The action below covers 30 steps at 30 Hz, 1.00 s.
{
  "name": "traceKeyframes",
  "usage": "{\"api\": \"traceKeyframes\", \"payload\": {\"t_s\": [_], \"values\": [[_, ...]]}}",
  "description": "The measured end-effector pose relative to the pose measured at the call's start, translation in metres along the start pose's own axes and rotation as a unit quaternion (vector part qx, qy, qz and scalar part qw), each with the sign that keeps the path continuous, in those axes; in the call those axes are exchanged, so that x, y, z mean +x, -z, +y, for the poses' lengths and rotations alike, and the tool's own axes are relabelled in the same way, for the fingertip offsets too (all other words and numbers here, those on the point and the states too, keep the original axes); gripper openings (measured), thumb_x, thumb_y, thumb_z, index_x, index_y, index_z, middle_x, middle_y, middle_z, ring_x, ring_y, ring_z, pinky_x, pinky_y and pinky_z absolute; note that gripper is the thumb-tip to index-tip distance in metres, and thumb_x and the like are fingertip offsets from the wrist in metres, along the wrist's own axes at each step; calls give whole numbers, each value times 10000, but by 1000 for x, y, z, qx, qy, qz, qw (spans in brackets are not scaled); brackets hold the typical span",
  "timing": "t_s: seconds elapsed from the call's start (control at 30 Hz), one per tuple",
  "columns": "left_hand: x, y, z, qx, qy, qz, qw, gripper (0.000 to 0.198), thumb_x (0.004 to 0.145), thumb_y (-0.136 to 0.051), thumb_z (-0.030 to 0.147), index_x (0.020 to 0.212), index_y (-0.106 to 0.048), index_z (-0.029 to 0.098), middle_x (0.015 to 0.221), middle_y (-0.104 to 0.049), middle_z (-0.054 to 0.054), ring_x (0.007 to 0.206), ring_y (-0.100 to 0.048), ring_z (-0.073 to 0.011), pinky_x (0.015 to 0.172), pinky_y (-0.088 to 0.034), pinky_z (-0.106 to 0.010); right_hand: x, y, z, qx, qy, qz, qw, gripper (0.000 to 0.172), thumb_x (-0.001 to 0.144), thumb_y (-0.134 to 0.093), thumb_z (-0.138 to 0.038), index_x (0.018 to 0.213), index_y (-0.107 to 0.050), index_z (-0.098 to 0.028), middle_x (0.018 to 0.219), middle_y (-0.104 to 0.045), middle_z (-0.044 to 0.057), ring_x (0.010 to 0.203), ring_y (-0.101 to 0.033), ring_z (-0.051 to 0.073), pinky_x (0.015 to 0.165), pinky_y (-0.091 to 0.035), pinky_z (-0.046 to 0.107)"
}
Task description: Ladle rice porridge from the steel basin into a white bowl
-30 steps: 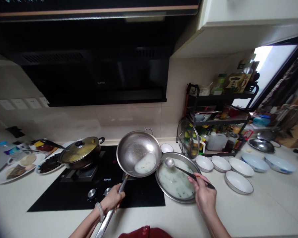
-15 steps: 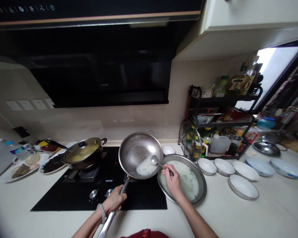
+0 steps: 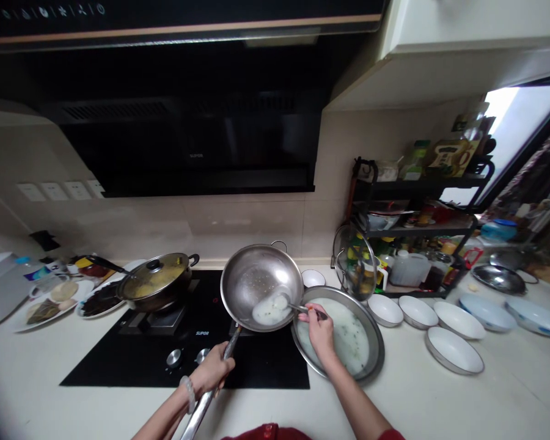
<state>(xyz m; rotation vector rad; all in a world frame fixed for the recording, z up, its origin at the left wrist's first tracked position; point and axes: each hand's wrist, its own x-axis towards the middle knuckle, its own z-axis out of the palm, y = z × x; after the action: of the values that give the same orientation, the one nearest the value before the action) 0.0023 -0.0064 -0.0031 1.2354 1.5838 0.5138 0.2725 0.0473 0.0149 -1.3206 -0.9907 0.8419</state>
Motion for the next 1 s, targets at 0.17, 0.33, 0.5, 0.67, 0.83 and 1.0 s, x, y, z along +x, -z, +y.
{"api": "traceKeyframes", "payload": {"t_s": [0.17,0.33,0.5,0.67,0.83,1.0], "values": [[-3,1,3,-9,0,-2,1000,161,703,-444,90,752,-349,210,422,-366,106,281,-375,-76,281,-280,-170,1,5,0,23,-7,23,999,251,711,-564,-403,818,-617,-183,710,-695,61,667,-686,250,716,-509,337],[-5,1,6,-6,-5,0,1000,163,697,-446,87,733,-346,211,426,-370,101,283,-377,-78,275,-269,-171,2,7,4,62,-20,47,997,254,689,-603,-399,807,-618,-174,749,-694,78,643,-685,248,668,-532,325],[-3,1,4,-8,-1,3,1000,167,698,-464,98,737,-349,212,418,-359,104,284,-378,-79,282,-267,-168,5,8,9,117,-34,71,990,233,674,-607,-393,769,-592,-181,816,-682,94,623,-678,237,658,-550,335],[-6,1,8,-7,0,2,1000,167,701,-476,104,727,-350,211,422,-357,105,280,-378,-71,298,-274,-165,3,9,3,145,-40,81,985,238,646,-633,-389,756,-591,-183,809,-672,87,607,-669,230,670,-554,341],[-7,1,9,-7,7,9,1000,166,697,-473,108,733,-351,214,425,-351,104,290,-378,-80,294,-286,-175,1,12,-5,154,-37,88,983,221,638,-645,-376,726,-597,-179,787,-666,76,590,-659,217,683,-550,349],[-6,1,7,-8,-2,4,1000,167,699,-471,105,725,-347,214,422,-348,105,286,-373,-75,291,-274,-170,1,17,-8,172,-45,92,980,209,636,-659,-355,718,-605,-172,782,-662,69,588,-658,211,686,-547,343]]}}
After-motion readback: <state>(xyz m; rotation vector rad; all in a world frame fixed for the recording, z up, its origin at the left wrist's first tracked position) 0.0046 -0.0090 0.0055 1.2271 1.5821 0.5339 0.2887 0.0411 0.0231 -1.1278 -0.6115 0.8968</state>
